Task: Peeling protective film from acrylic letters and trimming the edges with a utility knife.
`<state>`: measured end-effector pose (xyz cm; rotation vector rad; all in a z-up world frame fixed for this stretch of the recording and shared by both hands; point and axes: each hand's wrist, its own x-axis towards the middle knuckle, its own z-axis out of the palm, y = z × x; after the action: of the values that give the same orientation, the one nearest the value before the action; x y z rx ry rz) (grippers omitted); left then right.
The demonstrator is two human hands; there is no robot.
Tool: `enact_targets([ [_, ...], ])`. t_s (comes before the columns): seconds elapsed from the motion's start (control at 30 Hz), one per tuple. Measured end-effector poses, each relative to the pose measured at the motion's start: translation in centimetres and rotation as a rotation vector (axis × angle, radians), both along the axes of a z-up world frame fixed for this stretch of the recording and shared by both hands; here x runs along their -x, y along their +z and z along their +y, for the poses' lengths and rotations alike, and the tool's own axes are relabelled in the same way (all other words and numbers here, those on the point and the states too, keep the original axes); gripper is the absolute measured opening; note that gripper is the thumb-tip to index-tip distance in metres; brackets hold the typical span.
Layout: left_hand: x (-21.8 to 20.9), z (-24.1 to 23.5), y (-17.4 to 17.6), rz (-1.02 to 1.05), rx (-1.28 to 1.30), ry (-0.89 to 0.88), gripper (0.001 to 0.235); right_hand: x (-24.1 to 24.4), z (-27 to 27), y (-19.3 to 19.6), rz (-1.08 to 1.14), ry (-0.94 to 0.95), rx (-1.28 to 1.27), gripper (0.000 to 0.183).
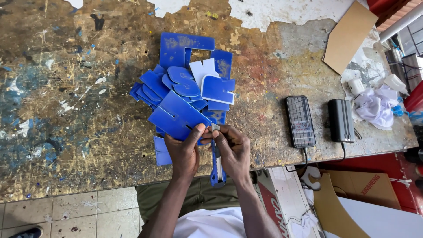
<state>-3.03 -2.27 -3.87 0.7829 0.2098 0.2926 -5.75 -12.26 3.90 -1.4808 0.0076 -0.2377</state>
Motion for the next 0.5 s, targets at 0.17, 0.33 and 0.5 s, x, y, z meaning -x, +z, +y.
enact_targets([
  [0.17,0.1,0.2,1.1,0.013,0.000,-0.009,0.040,-0.1,-0.1,0.3,-0.005,0.005,0.002,0.022],
  [0.33,0.0,0.0,1.4,0.016,0.003,-0.013,0.043,-0.4,0.0,0.0,0.005,0.006,-0.012,0.023],
  [0.5,-0.3,0.2,1.1,-0.002,-0.006,-0.021,0.042,-0.7,0.0,0.1,-0.015,0.015,-0.027,0.022],
])
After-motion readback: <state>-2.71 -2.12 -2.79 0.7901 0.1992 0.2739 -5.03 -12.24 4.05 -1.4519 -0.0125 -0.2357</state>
